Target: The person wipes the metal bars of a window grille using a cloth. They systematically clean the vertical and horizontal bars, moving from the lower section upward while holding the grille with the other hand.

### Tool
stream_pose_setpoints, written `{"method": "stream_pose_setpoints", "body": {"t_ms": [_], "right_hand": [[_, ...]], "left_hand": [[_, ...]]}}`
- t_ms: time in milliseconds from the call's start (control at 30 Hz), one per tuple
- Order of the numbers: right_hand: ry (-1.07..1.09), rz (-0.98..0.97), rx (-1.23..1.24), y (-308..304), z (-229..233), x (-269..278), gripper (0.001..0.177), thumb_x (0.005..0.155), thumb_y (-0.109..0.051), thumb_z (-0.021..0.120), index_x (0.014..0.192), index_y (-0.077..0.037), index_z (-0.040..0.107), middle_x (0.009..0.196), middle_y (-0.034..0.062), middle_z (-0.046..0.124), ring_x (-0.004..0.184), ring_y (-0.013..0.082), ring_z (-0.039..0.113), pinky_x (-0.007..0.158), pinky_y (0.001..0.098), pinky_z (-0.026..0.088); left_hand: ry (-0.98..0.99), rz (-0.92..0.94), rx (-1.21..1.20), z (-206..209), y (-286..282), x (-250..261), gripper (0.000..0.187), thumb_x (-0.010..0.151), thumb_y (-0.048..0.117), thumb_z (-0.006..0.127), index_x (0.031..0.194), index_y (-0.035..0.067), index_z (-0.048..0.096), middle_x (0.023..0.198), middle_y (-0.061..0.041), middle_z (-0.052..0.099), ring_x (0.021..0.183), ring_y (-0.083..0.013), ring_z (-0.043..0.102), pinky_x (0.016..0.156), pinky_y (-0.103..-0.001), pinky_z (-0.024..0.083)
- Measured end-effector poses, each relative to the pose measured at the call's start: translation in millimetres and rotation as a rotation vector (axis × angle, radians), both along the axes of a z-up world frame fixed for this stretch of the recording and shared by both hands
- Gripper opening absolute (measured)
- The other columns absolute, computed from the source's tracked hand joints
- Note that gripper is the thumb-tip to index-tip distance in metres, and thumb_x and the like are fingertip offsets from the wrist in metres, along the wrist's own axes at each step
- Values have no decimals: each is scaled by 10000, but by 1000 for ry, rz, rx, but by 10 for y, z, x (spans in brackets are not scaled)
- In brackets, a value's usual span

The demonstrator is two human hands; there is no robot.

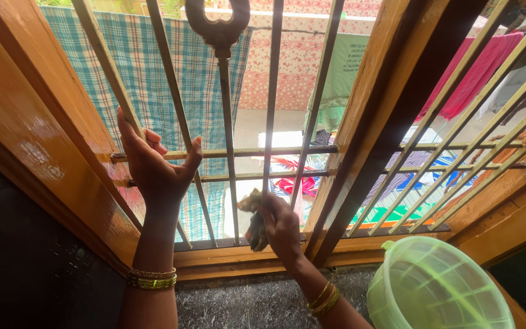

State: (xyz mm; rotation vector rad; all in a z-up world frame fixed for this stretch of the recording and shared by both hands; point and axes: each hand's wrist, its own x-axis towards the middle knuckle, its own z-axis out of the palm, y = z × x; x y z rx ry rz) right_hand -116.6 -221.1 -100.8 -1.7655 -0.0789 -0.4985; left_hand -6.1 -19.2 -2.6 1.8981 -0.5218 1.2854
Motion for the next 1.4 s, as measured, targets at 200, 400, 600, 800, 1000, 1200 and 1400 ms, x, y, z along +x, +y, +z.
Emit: {"method": "stream_pose_setpoints", "body": {"t_ms": [200, 400, 600, 800, 1000, 1200, 1400], "right_hand": [[183, 8, -5, -148, -878, 29, 184, 1014, -89, 537, 1108, -79, 695, 895, 133, 757, 624, 202, 758, 446, 318, 602], [355, -3, 59, -286, -1551, 19, 311, 935, -40, 624, 1244, -76, 643, 971, 140, 773, 686, 191, 772, 547, 314, 619], [418, 13, 167, -364, -1209, 34, 322, 974, -63, 592, 1286, -72, 669, 931, 183, 756, 665, 184, 723, 572, 294, 643], [86, 126, 341, -465, -418, -58, 378, 946, -18, 600, 1322, -4, 624, 1023, 151, 744, 749, 199, 739, 631, 320, 666], [-29, 129, 281, -417, -373, -116, 420, 955, -24, 575, 1375, -20, 580, 978, 168, 754, 751, 219, 767, 667, 325, 660], [189, 55, 108, -453, -1237, 53, 316, 964, -70, 614, 1273, -87, 679, 938, 143, 773, 700, 229, 746, 595, 330, 644], [273, -5, -60, -449, -1886, 135, 314, 907, -19, 636, 1214, -60, 687, 964, 117, 779, 768, 211, 776, 635, 312, 644]], "left_hand": [[23, 41, -12, -12, -51, -8, 1107, 933, 371, 851, 1620, -39, 87, 1042, -94, 479, 835, -135, 526, 784, -273, 538], [24, 64, -7, -66, -94, -23, 1122, 918, 395, 850, 1624, -36, 92, 1090, -103, 494, 865, -140, 534, 818, -280, 553], [-6, 71, 4, -95, -122, -20, 1138, 914, 437, 827, 1618, -46, 76, 1202, -139, 512, 896, -146, 539, 823, -276, 557], [-17, 102, 26, -121, -156, -25, 1137, 957, 474, 812, 1627, -45, 54, 1228, -133, 520, 917, -140, 547, 777, -245, 554], [12, 51, -1, -204, -150, -31, 1147, 961, 438, 839, 1642, -28, 42, 1214, -121, 508, 945, -145, 539, 815, -248, 559], [4, 49, -1, -231, -138, -3, 1149, 915, 401, 829, 1646, -7, 43, 1264, -119, 497, 986, -145, 542, 837, -252, 568], [12, 71, -9, -218, -153, 61, 1156, 928, 443, 829, 1646, -7, 43, 1208, -106, 501, 951, -142, 538, 827, -250, 568]]}}
